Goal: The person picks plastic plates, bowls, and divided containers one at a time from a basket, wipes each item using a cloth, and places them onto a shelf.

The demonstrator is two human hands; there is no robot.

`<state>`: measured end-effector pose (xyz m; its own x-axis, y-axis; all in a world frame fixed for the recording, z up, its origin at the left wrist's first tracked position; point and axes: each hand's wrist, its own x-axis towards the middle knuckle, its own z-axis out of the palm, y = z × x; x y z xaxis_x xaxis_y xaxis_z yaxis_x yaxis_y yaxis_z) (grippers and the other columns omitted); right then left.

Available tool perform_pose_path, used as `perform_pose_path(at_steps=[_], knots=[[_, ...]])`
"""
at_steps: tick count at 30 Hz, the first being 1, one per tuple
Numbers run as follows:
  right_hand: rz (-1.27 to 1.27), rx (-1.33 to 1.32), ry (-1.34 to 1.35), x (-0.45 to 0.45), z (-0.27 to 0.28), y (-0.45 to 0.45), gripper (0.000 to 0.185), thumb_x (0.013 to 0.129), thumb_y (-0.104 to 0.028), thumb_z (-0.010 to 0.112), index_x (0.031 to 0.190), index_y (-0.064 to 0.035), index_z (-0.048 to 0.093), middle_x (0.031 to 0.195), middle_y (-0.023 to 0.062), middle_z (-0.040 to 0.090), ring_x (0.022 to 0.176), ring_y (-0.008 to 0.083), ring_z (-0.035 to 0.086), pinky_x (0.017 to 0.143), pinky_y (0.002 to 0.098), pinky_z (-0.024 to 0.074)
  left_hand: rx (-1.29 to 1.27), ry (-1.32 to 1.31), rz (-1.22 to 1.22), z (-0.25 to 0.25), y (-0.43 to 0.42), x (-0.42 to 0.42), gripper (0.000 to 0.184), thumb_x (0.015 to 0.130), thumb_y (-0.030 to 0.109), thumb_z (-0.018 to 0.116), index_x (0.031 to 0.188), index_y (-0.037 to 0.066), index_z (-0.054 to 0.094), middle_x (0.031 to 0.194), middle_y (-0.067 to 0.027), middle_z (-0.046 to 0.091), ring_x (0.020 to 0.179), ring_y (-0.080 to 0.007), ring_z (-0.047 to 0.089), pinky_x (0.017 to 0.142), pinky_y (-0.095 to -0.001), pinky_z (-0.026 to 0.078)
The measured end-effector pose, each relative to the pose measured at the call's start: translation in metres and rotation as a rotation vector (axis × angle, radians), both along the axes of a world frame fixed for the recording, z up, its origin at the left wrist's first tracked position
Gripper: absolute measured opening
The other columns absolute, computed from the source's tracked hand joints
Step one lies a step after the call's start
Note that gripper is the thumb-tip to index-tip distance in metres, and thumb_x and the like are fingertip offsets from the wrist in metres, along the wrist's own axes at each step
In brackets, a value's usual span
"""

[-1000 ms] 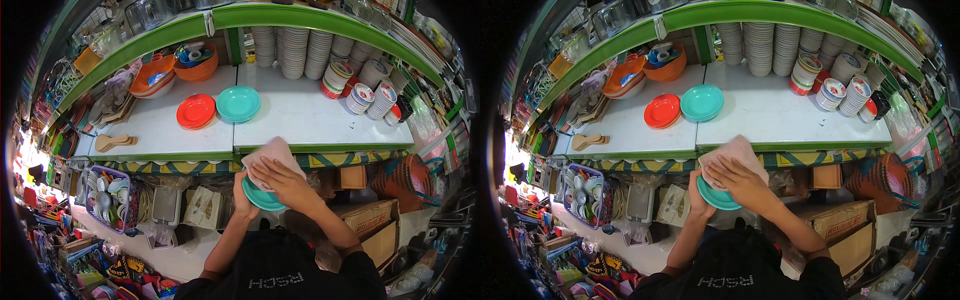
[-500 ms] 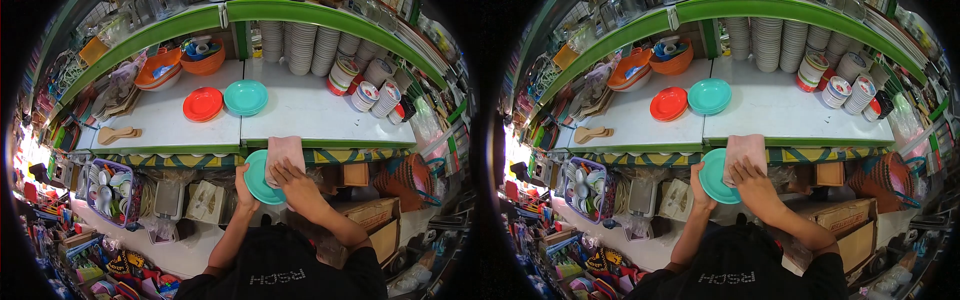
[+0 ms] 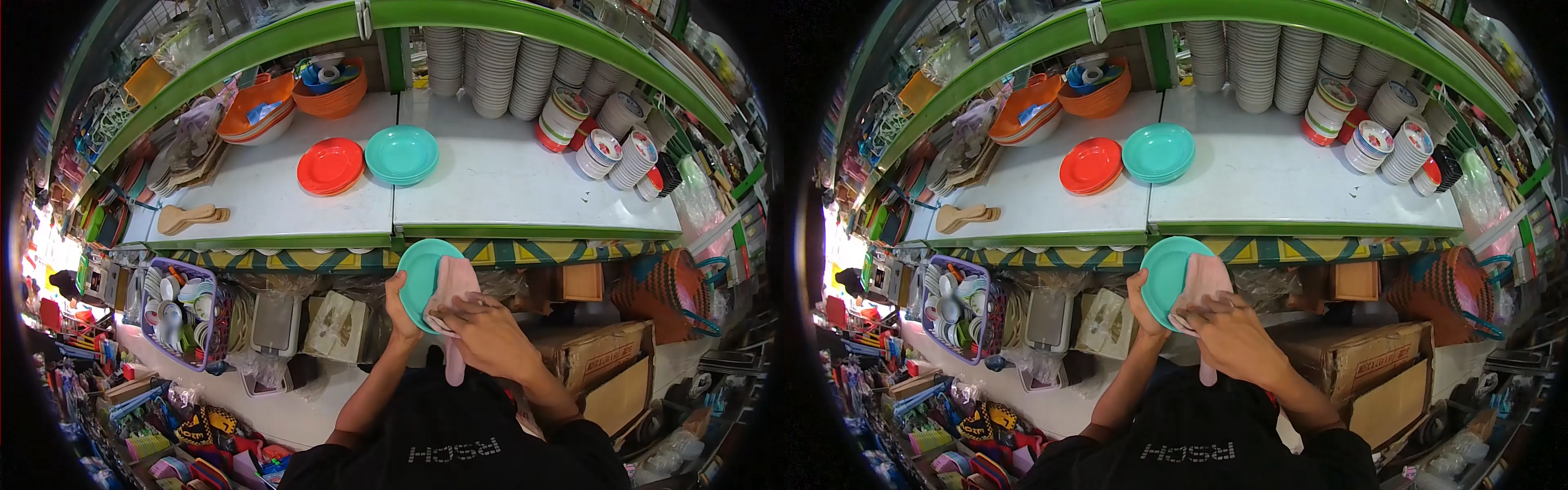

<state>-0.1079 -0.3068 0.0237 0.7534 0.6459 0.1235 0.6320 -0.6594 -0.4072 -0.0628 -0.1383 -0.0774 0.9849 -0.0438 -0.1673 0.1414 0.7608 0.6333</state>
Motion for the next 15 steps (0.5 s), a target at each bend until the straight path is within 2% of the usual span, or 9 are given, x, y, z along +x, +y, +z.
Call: perform_pose_path(at_steps=[1,4,7,8,9,11,13,14,15], knots=[[0.0,0.057,0.017,0.001,0.0,0.001,0.046,0.082,-0.009,0.065,0.128,-0.001,0.063,0.112,0.0206,0.069,0.114,0.0375,0.063,0.093,0.0431,0.0506,-0.016,-0.011,0.018,-0.004,0.0,0.0,0.066,0.094,0.048,0.043,0.133,-0.004,0.056,0.129,-0.0196,0.063,0.117,-0.0312,0.061,0.104,-0.0421,0.046],[-0.14,0.475,0.574,0.008,-0.002,-0.003,0.033,0.092,-0.01,0.062,0.124,-0.0001,0.065,0.103,0.0136,0.071,0.093,0.0267,0.068,0.082,0.0343,0.0506,0.029,-0.081,0.158,-0.011,-0.005,-0.003,0.069,0.093,0.047,0.043,0.138,-0.005,0.051,0.131,-0.0203,0.061,0.12,-0.0317,0.059,0.108,-0.0436,0.044],[-0.412,1.091,0.728,0.01,-0.029,-0.006,0.026,0.099,-0.014,0.059,0.12,0.0008,0.067,0.1,0.0028,0.069,0.086,0.0109,0.062,0.077,0.0259,0.0472,0.251,-0.271,0.207,0.004,-0.004,-0.003,0.073,0.092,0.047,0.044,0.143,-0.005,0.045,0.134,-0.0203,0.058,0.123,-0.0313,0.057,0.109,-0.0433,0.043],[-0.491,1.218,0.681,0.011,-0.027,-0.008,0.025,0.102,-0.015,0.057,0.119,0.0009,0.068,0.098,-0.0033,0.065,0.088,0.0041,0.055,0.077,0.0225,0.0445,0.261,-0.316,0.206,0.017,-0.005,-0.003,0.083,0.088,0.05,0.051,0.148,-0.005,0.038,0.14,-0.0195,0.051,0.129,-0.0295,0.052,0.109,-0.0422,0.041],[-0.611,1.276,0.61,0.015,-0.031,-0.011,0.026,0.1,-0.014,0.061,0.118,0.0031,0.068,0.1,0.0002,0.067,0.088,0.0078,0.059,0.081,0.0239,0.0464,0.287,-0.334,0.237,0.017,-0.004,-0.004,0.083,0.088,0.05,0.051,0.148,-0.005,0.037,0.141,-0.0195,0.051,0.129,-0.0296,0.052,0.109,-0.0423,0.041],[-0.688,1.439,0.49,0.019,-0.029,-0.018,0.028,0.1,-0.015,0.061,0.119,0.0048,0.067,0.103,0.0005,0.067,0.09,0.0079,0.059,0.081,0.0237,0.046,0.338,-0.374,0.298,0.017,-0.002,-0.005,0.083,0.088,0.05,0.051,0.149,-0.004,0.037,0.141,-0.0194,0.05,0.128,-0.0298,0.052,0.109,-0.0426,0.041],[-0.715,1.381,0.255,0.021,-0.018,-0.02,0.029,0.101,-0.015,0.06,0.12,0.0064,0.066,0.107,0.0021,0.068,0.094,0.0087,0.06,0.082,0.0246,0.0461,0.33,-0.358,0.289,0.019,0.0,-0.008,0.083,0.088,0.051,0.05,0.149,-0.003,0.037,0.141,-0.0186,0.05,0.128,-0.0296,0.052,0.109,-0.0425,0.041],[-0.707,1.317,0.23,0.022,-0.015,-0.021,0.031,0.102,-0.016,0.059,0.123,0.0071,0.064,0.11,0.0034,0.068,0.096,0.0093,0.059,0.083,0.0265,0.0469,0.339,-0.353,0.282,0.019,0.0,-0.009,0.083,0.088,0.051,0.05,0.149,-0.003,0.037,0.141,-0.0184,0.05,0.129,-0.0294,0.052,0.109,-0.0425,0.041],[-0.729,1.152,0.251,0.021,-0.01,-0.019,0.029,0.102,-0.011,0.056,0.124,0.0064,0.064,0.112,0.0062,0.068,0.1,0.0105,0.06,0.086,0.0276,0.0476,0.348,-0.348,0.275,0.02,0.0,-0.01,0.083,0.088,0.051,0.05,0.149,-0.003,0.037,0.142,-0.0182,0.05,0.129,-0.0292,0.052,0.109,-0.0425,0.041]])
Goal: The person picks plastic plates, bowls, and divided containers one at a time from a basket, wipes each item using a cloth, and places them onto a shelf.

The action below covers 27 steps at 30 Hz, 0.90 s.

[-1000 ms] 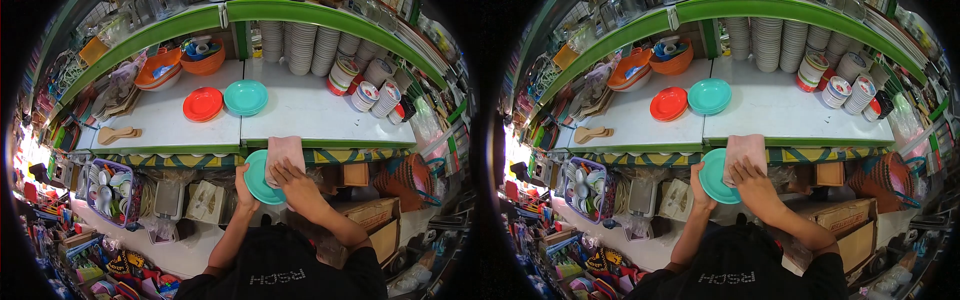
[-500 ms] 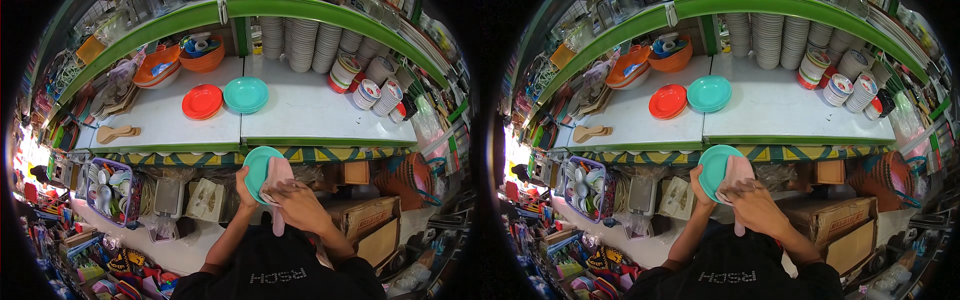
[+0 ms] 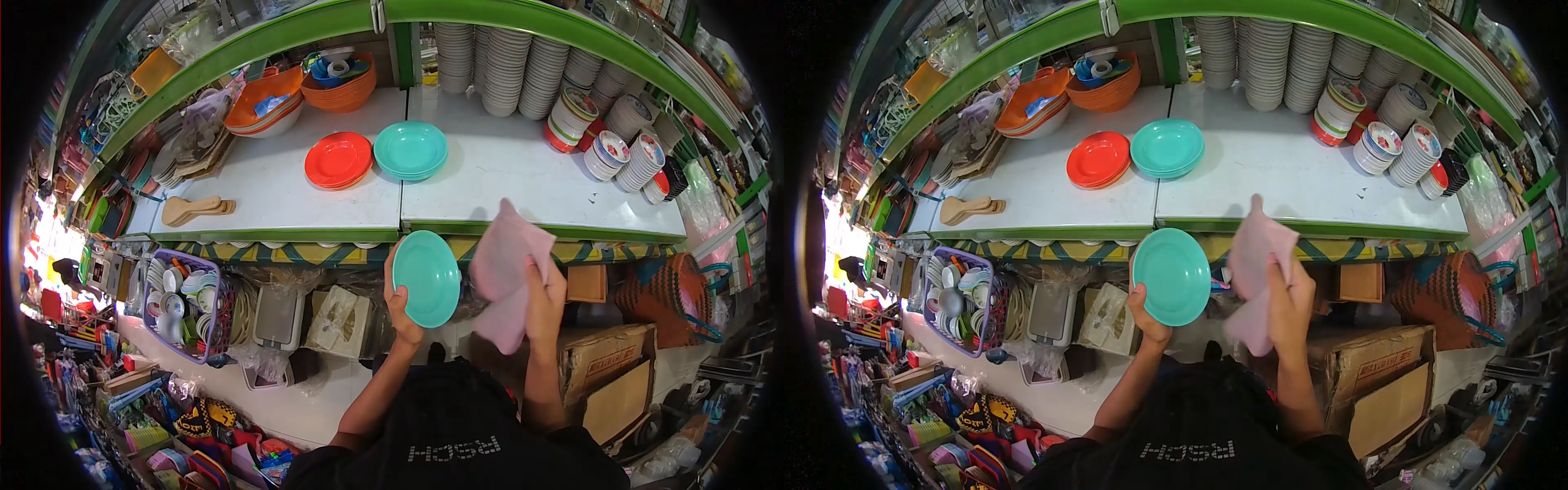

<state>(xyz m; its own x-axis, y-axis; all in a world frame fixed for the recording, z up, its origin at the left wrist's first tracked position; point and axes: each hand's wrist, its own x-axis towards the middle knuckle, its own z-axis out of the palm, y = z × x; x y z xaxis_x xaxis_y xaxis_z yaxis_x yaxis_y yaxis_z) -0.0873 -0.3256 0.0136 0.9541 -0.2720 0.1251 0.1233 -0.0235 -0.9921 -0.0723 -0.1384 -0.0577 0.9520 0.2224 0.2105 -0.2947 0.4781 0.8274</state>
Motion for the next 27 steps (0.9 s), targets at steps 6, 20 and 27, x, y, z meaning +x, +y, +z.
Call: perform_pose_path(at_steps=[6,20,27], knots=[[0.259,-0.498,-0.097,-0.002,-0.01,0.054,0.047,0.09,0.006,0.051,0.136,0.0026,0.056,0.137,0.0257,0.059,0.133,0.0415,0.052,0.113,0.0459,0.0399,-0.315,0.187,-0.174,-0.029,-0.025,-0.007,0.073,0.093,0.043,0.045,0.149,-0.003,0.038,0.142,-0.0172,0.05,0.13,-0.0263,0.051,0.111,-0.0393,0.039],[0.7,-0.725,-0.297,0.002,-0.024,0.064,0.055,0.084,-0.001,0.06,0.139,-0.0064,0.059,0.143,0.01,0.059,0.14,0.0339,0.043,0.116,0.0428,0.0372,-0.463,0.381,-0.069,-0.03,0.014,-0.004,0.057,0.095,0.048,0.044,0.127,0.003,0.058,0.119,-0.0127,0.063,0.11,-0.0243,0.061,0.1,-0.0372,0.047],[0.912,-0.882,-0.339,0.004,-0.018,0.039,0.059,0.084,-0.004,0.06,0.141,-0.0174,0.06,0.143,-0.0007,0.06,0.141,0.0252,0.044,0.117,0.0376,0.0373,-0.394,0.4,-0.375,0.005,0.032,0.002,0.073,0.091,0.05,0.041,0.14,-0.004,0.05,0.131,-0.0221,0.06,0.116,-0.035,0.063,0.103,-0.044,0.05]])
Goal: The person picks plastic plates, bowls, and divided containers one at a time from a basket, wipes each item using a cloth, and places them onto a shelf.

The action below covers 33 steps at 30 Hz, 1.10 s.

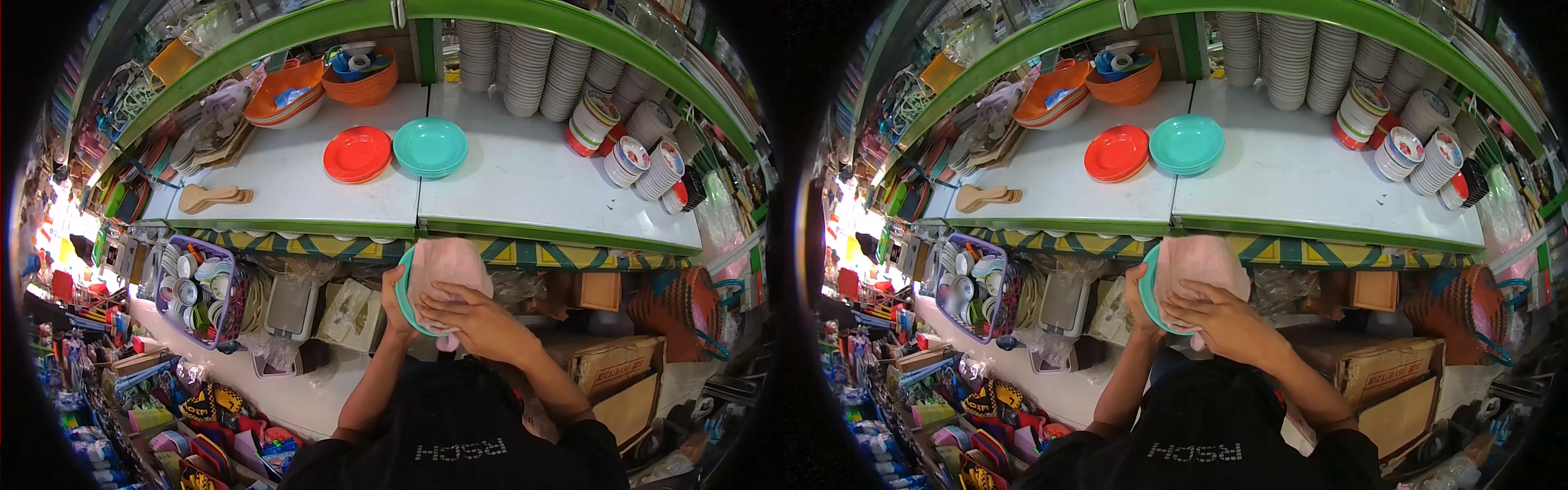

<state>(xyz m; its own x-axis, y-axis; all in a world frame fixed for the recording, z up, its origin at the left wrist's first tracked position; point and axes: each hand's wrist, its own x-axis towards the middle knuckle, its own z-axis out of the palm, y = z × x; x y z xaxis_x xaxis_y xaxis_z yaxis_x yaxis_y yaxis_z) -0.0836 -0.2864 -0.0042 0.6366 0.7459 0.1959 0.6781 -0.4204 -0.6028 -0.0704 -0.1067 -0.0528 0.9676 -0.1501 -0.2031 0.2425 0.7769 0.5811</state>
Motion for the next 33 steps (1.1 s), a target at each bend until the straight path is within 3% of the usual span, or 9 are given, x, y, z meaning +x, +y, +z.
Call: perform_pose_path(at_steps=[9,13,14,17,20,23,25,27,33], knots=[[0.095,-0.226,0.05,0.003,0.017,-0.051,0.051,0.082,-0.001,0.058,0.129,-0.0171,0.068,0.139,-0.004,0.062,0.139,0.022,0.047,0.111,0.0342,0.0459,0.046,0.04,-0.055,-0.012,-0.009,-0.005,0.071,0.095,0.05,0.041,0.138,-0.006,0.053,0.134,-0.022,0.061,0.123,-0.0345,0.061,0.109,-0.0444,0.046],[-0.096,0.137,0.302,0.004,0.032,-0.068,0.047,0.083,-0.004,0.059,0.128,-0.0105,0.066,0.125,0.0089,0.069,0.123,0.0328,0.062,0.101,0.0393,0.0531,0.102,0.03,0.012,-0.017,-0.008,-0.006,0.071,0.097,0.052,0.04,0.137,-0.005,0.054,0.132,-0.0208,0.063,0.121,-0.0327,0.062,0.106,-0.0439,0.048],[-0.238,0.188,0.472,0.001,0.032,-0.079,0.037,0.091,-0.006,0.058,0.128,-0.0051,0.065,0.112,0.0152,0.073,0.105,0.0252,0.071,0.093,0.0356,0.0538,0.116,0.031,0.029,-0.017,-0.007,-0.007,0.071,0.098,0.053,0.039,0.136,-0.004,0.055,0.132,-0.0205,0.063,0.12,-0.0322,0.063,0.104,-0.0437,0.05],[-0.699,0.687,0.518,0.0,-0.003,-0.09,0.031,0.099,-0.01,0.055,0.127,-0.0026,0.065,0.103,0.0159,0.073,0.092,0.01,0.065,0.084,0.0315,0.0516,0.075,0.049,0.006,-0.03,0.0,-0.01,0.07,0.099,0.056,0.037,0.134,-0.001,0.057,0.128,-0.0186,0.065,0.114,-0.0301,0.066,0.098,-0.0431,0.055],[-0.945,0.77,0.304,0.006,-0.005,-0.079,0.029,0.102,-0.014,0.055,0.126,0.0004,0.065,0.098,0.0136,0.071,0.09,0.0041,0.053,0.079,0.0285,0.0491,0.004,0.171,-0.017,-0.03,-0.011,-0.013,0.068,0.101,0.059,0.036,0.128,0.003,0.06,0.123,-0.0148,0.067,0.111,-0.026,0.067,0.094,-0.0427,0.056],[-0.984,0.554,0.32,0.0,-0.008,-0.044,0.029,0.1,-0.009,0.054,0.125,0.0033,0.064,0.102,0.0171,0.073,0.091,0.0152,0.066,0.082,0.0332,0.0513,0.012,0.187,-0.065,-0.036,-0.03,-0.014,0.062,0.104,0.055,0.035,0.13,0.005,0.06,0.124,-0.0121,0.066,0.113,-0.0252,0.066,0.097,-0.042,0.055],[-0.825,0.348,0.112,0.0,-0.017,-0.016,0.037,0.094,-0.001,0.054,0.13,0.0024,0.061,0.119,0.0217,0.069,0.11,0.0362,0.068,0.095,0.0404,0.0507,0.023,0.204,0.011,-0.039,-0.048,-0.013,0.057,0.106,0.051,0.034,0.131,0.006,0.059,0.122,-0.0111,0.066,0.113,-0.0237,0.065,0.1,-0.0399,0.053],[-0.619,0.226,-0.011,-0.006,-0.029,0.008,0.052,0.087,0.004,0.053,0.138,-0.0026,0.057,0.136,0.0237,0.059,0.13,0.0456,0.052,0.112,0.0483,0.0403,0.034,0.222,0.089,-0.043,-0.06,-0.013,0.053,0.107,0.047,0.033,0.132,0.008,0.058,0.121,-0.01,0.066,0.114,-0.0222,0.065,0.102,-0.0379,0.051],[-0.302,0.239,0.017,-0.023,-0.032,0.037,0.058,0.086,0.003,0.054,0.142,-0.0097,0.056,0.15,0.0164,0.05,0.144,0.0363,0.041,0.121,0.0512,0.0278,-0.053,0.3,0.057,-0.064,-0.038,-0.007,0.057,0.107,0.048,0.031,0.146,0.009,0.047,0.141,-0.0129,0.056,0.13,-0.0274,0.055,0.109,-0.0428,0.045]])
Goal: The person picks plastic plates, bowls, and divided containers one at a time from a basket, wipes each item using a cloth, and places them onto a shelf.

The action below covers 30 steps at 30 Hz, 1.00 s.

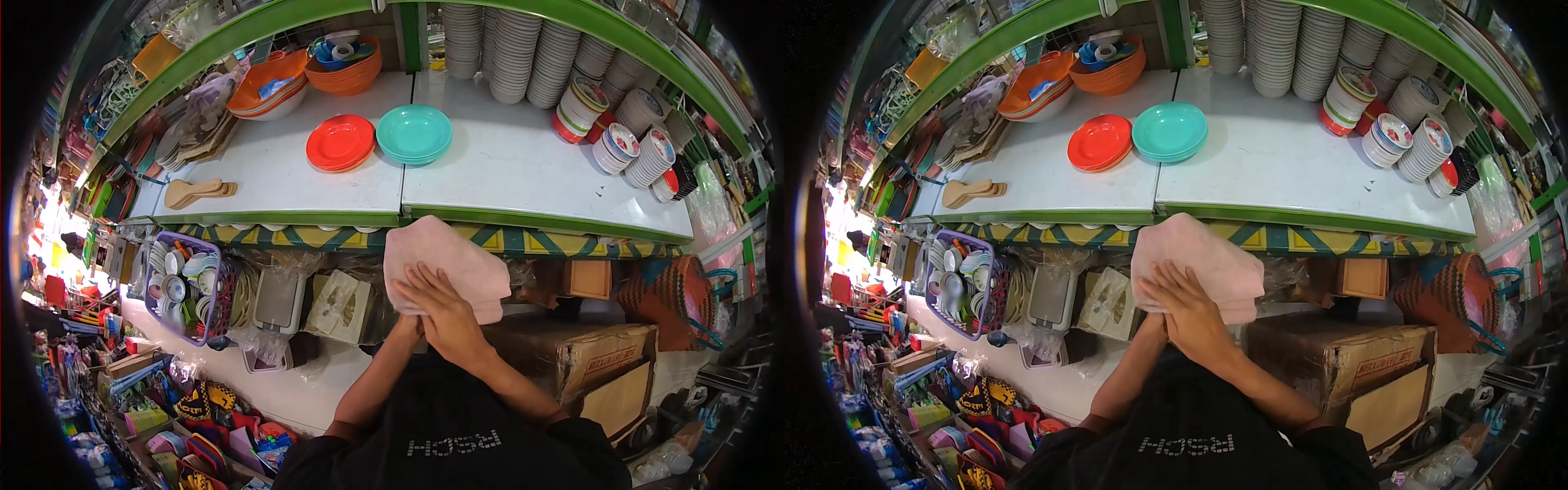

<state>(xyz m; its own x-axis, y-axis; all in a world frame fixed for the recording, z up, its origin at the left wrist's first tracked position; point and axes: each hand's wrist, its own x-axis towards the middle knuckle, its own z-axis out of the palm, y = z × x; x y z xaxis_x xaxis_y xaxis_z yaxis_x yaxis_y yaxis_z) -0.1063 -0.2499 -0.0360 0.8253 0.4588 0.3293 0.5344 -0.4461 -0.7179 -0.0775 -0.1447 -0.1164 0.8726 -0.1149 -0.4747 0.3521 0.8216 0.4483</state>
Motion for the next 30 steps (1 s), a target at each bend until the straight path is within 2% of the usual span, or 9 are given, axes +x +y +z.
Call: perform_pose_path(at_steps=[1,10,15,19,22,25,28,29,30], knots=[[0.017,-0.02,0.006,-0.001,0.003,0.0,0.065,0.081,0.009,0.055,0.143,-0.0127,0.057,0.152,0.012,0.05,0.145,0.0338,0.04,0.123,0.0489,0.0285,-0.007,-0.021,-0.021,-0.003,0.004,0.0,0.057,0.107,0.048,0.031,0.147,0.009,0.046,0.142,-0.0131,0.055,0.13,-0.0279,0.054,0.11,-0.0432,0.045],[0.393,-0.268,-0.132,-0.002,0.023,-0.038,0.066,0.076,0.007,0.06,0.138,-0.0173,0.061,0.153,0.0034,0.05,0.147,0.0226,0.04,0.124,0.0435,0.0283,-0.015,-0.221,-0.237,-0.008,0.042,0.008,0.061,0.106,0.048,0.034,0.153,0.009,0.038,0.152,-0.0152,0.046,0.137,-0.0327,0.048,0.114,-0.047,0.042],[0.535,-0.499,-0.221,0.0,0.041,-0.064,0.068,0.072,-0.005,0.072,0.138,-0.0172,0.059,0.152,0.001,0.05,0.146,0.0204,0.04,0.124,0.0449,0.0264,-0.039,-0.278,-0.291,-0.007,0.045,0.009,0.064,0.105,0.048,0.036,0.156,0.009,0.033,0.157,-0.0164,0.041,0.14,-0.0353,0.045,0.116,-0.0491,0.04],[0.566,-0.618,-0.216,0.0,0.053,-0.085,0.071,0.066,-0.01,0.078,0.134,-0.0162,0.06,0.15,-0.0008,0.053,0.146,0.0192,0.04,0.125,0.0454,0.0248,-0.251,-0.326,-0.289,0.002,0.037,0.016,0.06,0.105,0.041,0.033,0.151,0.003,0.041,0.15,-0.0192,0.049,0.136,-0.0355,0.051,0.116,-0.0487,0.041],[0.516,-0.69,-0.157,0.001,0.079,-0.1,0.063,0.07,-0.005,0.073,0.131,-0.0158,0.063,0.146,0.0005,0.057,0.144,0.0206,0.042,0.125,0.0469,0.0255,-0.538,-0.463,-0.292,0.016,0.038,0.013,0.059,0.106,0.04,0.031,0.145,0.001,0.049,0.143,-0.0198,0.056,0.131,-0.034,0.056,0.115,-0.0486,0.043],[0.343,-0.516,0.024,0.006,0.09,-0.125,0.057,0.074,0.003,0.063,0.129,-0.0122,0.065,0.134,0.0049,0.065,0.136,0.0255,0.053,0.121,0.049,0.0323,0.13,-0.137,-0.147,0.053,0.032,0.007,0.057,0.105,0.042,0.032,0.137,0.002,0.057,0.132,-0.0176,0.064,0.121,-0.0308,0.063,0.106,-0.0468,0.05],[0.072,-0.171,0.038,0.005,0.094,-0.147,0.057,0.075,0.011,0.052,0.127,-0.0075,0.066,0.124,0.0102,0.07,0.124,0.0317,0.062,0.117,0.0507,0.0385,-0.103,-0.197,-0.163,0.038,0.047,0.012,0.054,0.105,0.043,0.034,0.127,0.003,0.063,0.119,-0.0148,0.07,0.109,-0.0279,0.069,0.095,-0.0444,0.057],[-0.058,-0.075,0.037,0.003,0.097,-0.147,0.057,0.077,0.014,0.049,0.128,-0.0035,0.065,0.121,0.0159,0.07,0.119,0.0351,0.065,0.111,0.0462,0.0452,-0.058,-0.141,-0.129,0.035,0.047,0.012,0.051,0.103,0.044,0.038,0.121,0.004,0.065,0.112,-0.0125,0.072,0.098,-0.0255,0.072,0.086,-0.0414,0.061],[-0.144,-0.036,0.066,0.001,0.1,-0.147,0.056,0.078,0.014,0.048,0.128,-0.003,0.065,0.122,0.0172,0.07,0.119,0.0353,0.065,0.11,0.0447,0.0462,-0.056,-0.157,-0.14,0.038,0.048,0.012,0.051,0.103,0.043,0.038,0.121,0.004,0.065,0.112,-0.0124,0.072,0.097,-0.0252,0.072,0.085,-0.0413,0.062]])
